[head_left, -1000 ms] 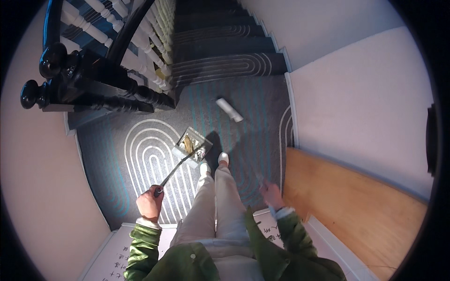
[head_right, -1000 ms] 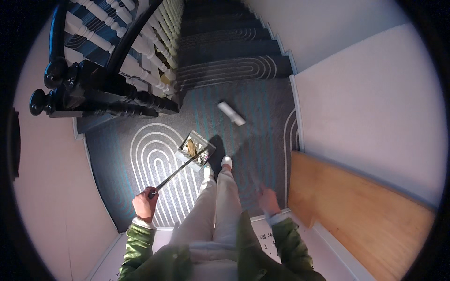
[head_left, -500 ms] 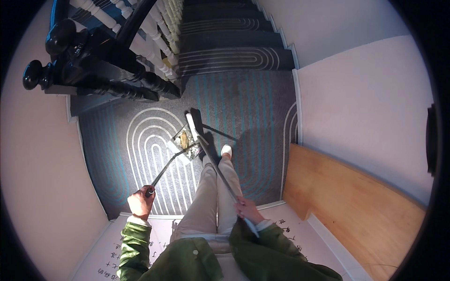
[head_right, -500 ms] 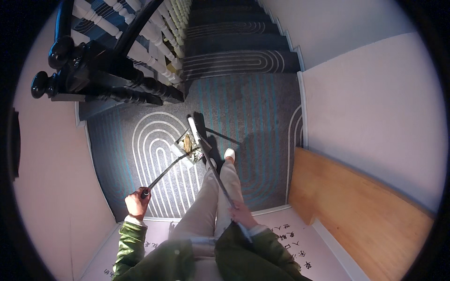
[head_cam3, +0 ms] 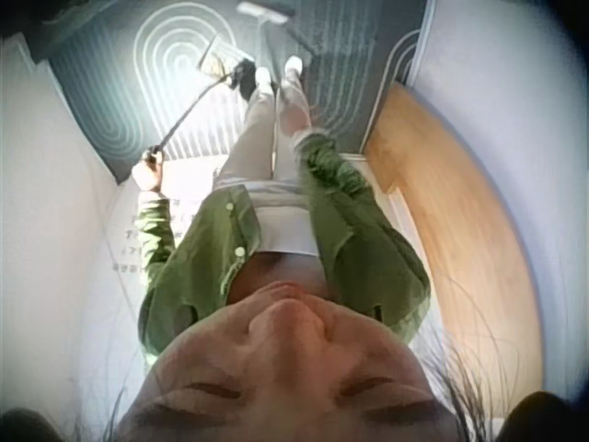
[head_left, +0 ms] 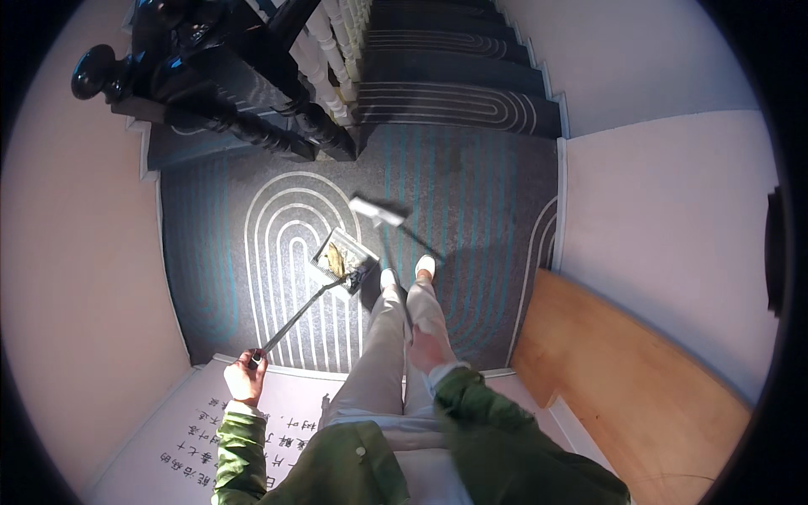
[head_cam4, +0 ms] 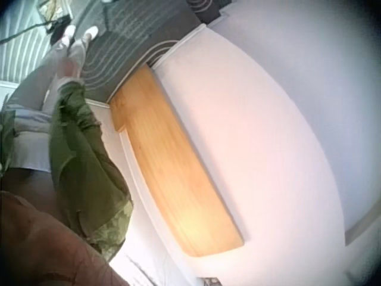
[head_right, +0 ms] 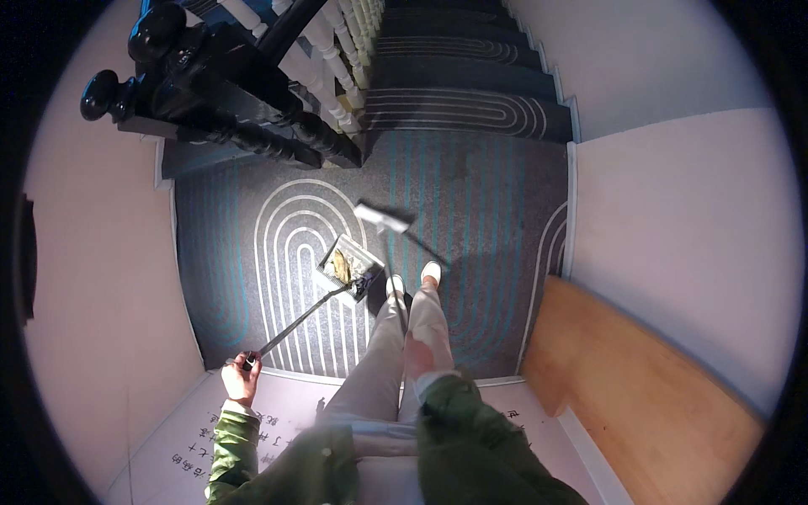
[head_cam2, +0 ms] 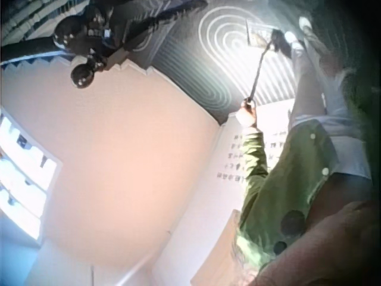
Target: The person sweeps debris on carpeted stairs into a dustpan using a handheld brush.
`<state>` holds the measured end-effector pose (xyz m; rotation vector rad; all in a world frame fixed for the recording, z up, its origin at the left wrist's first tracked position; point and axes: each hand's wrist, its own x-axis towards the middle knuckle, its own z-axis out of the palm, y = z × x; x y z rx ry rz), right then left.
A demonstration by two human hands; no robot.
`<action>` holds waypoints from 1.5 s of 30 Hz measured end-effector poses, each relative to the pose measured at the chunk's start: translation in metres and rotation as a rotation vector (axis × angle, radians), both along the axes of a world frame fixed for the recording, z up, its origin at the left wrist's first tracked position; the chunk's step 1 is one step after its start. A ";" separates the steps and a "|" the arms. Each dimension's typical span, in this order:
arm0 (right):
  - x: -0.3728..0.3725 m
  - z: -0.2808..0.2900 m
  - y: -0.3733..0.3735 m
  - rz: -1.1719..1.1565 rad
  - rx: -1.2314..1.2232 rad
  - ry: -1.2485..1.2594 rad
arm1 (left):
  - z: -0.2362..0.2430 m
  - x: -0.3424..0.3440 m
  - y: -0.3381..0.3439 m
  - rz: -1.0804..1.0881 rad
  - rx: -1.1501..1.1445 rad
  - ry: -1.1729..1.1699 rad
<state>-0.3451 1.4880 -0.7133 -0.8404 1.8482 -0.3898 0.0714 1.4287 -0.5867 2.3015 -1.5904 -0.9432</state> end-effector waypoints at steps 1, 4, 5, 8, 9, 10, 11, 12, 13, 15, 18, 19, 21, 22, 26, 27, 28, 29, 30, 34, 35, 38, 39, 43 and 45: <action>0.014 0.012 0.008 0.019 -0.007 -0.123 | -0.003 0.005 0.009 0.022 0.021 -0.033; 0.023 0.134 -0.035 0.527 0.125 0.152 | -0.003 0.007 0.017 0.079 0.079 -0.071; 0.011 0.149 -0.040 0.503 0.136 0.144 | -0.002 0.007 0.020 0.083 0.069 -0.073; -0.040 0.131 -0.075 0.604 0.060 0.443 | -0.007 0.014 0.035 0.074 0.015 -0.085; -0.057 0.109 -0.089 0.625 -0.101 0.526 | -0.007 0.015 0.039 0.107 0.057 -0.062; -0.048 0.116 -0.135 0.684 0.032 0.645 | -0.009 0.019 0.048 0.132 0.025 -0.045; -0.052 0.088 -0.161 0.617 -0.038 0.751 | -0.012 0.022 0.056 0.158 -0.007 -0.029; -0.058 0.067 -0.189 0.599 -0.105 0.773 | -0.009 0.021 0.058 0.195 0.022 -0.012; -0.062 0.049 -0.208 0.580 -0.169 0.787 | -0.010 0.021 0.062 0.216 0.005 0.002; -0.048 0.024 -0.219 0.534 -0.082 0.807 | -0.013 0.020 0.068 0.257 -0.034 0.035; 0.016 0.006 -0.156 0.658 -0.086 0.820 | -0.009 0.028 0.072 0.277 0.026 0.044; 0.030 0.004 -0.121 0.651 0.173 0.667 | -0.007 0.027 0.068 0.251 0.008 0.049; 0.028 -0.019 -0.015 0.754 -0.222 0.636 | -0.011 0.025 0.065 0.240 0.090 -0.024; 0.037 0.008 -0.023 0.715 -0.003 0.347 | -0.014 0.031 0.073 0.265 0.044 0.014; 0.033 0.139 -0.081 0.416 0.647 -0.147 | -0.024 0.035 0.081 0.240 -0.012 0.036; 0.018 0.140 -0.080 0.530 0.470 -0.026 | -0.024 0.037 0.085 0.242 0.029 0.020; -0.001 0.140 -0.078 0.636 0.292 0.100 | -0.023 0.037 0.086 0.243 0.073 0.011; -0.024 0.131 -0.084 0.694 0.159 0.259 | -0.021 0.039 0.085 0.239 0.115 -0.005; -0.046 0.122 -0.090 0.742 0.021 0.417 | -0.024 0.043 0.089 0.271 0.089 0.035; -0.071 0.114 -0.161 0.412 0.176 0.480 | -0.031 0.077 0.138 0.386 0.039 0.088; -0.079 0.107 -0.156 0.350 0.169 0.487 | -0.020 0.072 0.128 0.406 0.050 0.135; -0.069 0.085 -0.141 0.272 0.175 0.379 | -0.010 0.069 0.131 0.319 0.040 0.047; -0.047 0.078 -0.118 0.382 0.122 0.589 | -0.007 0.064 0.129 0.306 0.046 0.040; 0.041 0.056 0.006 0.613 0.071 0.408 | -0.016 0.051 0.113 0.104 0.094 -0.103; 0.078 0.086 -0.014 0.228 0.514 -0.236 | -0.017 0.051 0.111 0.182 0.115 -0.051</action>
